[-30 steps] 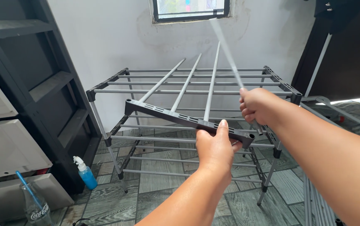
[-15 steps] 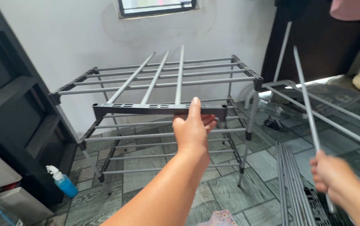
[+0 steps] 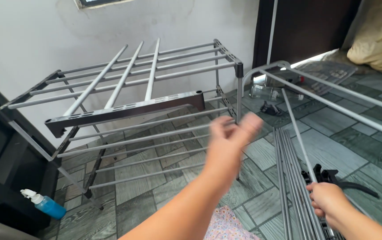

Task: The person assembles a multi-tier metal shoe rack on the floor, fitting gray metal poles into black plastic end connectors and side rails. They pick poles one at a time, insert them into the connector holes, and press the frame joints together by hand to build up the rack tiers.

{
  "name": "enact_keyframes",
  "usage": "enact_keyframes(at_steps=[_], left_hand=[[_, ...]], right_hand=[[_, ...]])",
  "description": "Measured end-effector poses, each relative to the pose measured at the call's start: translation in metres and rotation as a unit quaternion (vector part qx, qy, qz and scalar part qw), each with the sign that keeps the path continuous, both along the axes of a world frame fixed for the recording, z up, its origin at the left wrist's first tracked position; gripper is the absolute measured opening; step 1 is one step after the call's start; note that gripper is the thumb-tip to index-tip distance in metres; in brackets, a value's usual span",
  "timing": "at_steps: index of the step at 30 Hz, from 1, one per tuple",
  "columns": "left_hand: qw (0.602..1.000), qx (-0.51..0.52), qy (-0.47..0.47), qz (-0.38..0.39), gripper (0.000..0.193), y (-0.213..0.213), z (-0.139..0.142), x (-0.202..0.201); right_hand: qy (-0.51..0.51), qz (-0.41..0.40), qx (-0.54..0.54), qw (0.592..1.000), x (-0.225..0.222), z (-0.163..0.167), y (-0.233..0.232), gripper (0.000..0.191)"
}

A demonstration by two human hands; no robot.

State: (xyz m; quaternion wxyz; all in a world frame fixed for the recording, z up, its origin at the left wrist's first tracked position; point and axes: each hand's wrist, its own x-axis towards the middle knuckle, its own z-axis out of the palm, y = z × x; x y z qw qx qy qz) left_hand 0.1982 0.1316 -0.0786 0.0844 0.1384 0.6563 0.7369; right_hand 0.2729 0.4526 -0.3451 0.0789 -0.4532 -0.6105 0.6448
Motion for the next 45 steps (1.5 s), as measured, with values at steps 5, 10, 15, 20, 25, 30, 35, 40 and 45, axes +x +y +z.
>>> enact_keyframes(at_steps=[5, 10, 15, 20, 25, 30, 35, 40, 45], left_hand=[[0.898, -0.374, 0.211, -0.099, 0.102, 0.029, -0.053, -0.005], [0.866, -0.425, 0.225, -0.139, 0.098, 0.047, -0.075, -0.026], [0.869, -0.417, 0.213, -0.158, 0.096, 0.056, -0.089, -0.034], [0.862, -0.427, 0.207, -0.182, 0.094, 0.064, -0.098, -0.041], [0.836, -0.447, 0.245, -0.203, 0.095, 0.073, -0.099, -0.048], [0.827, -0.450, 0.268, -0.202, 0.095, 0.078, -0.095, -0.048], [0.839, -0.437, 0.261, -0.191, 0.093, 0.071, -0.087, -0.045], [0.861, -0.426, 0.232, -0.152, 0.094, 0.037, -0.076, -0.052], [0.891, -0.410, 0.181, -0.070, 0.092, -0.026, -0.065, -0.063]], right_hand=[[-0.008, 0.016, 0.031, 0.999, 0.017, -0.047, 0.002, 0.032], [-0.060, 0.032, 0.035, 0.997, 0.040, -0.083, -0.005, 0.035], [-0.089, 0.037, 0.169, 0.981, 0.052, -0.114, -0.023, 0.047], [-0.170, 0.007, 0.102, 0.980, 0.052, -0.110, -0.044, 0.067], [-0.182, 0.025, 0.154, 0.971, 0.048, -0.072, -0.055, 0.082], [-0.254, 0.074, 0.310, 0.913, 0.037, -0.034, -0.060, 0.114], [-0.272, 0.121, 0.375, 0.878, 0.024, -0.005, -0.067, 0.126], [-0.202, 0.121, 0.432, 0.871, 0.000, 0.016, -0.065, 0.128], [-0.064, 0.094, 0.502, 0.858, -0.051, 0.052, -0.073, 0.124]])
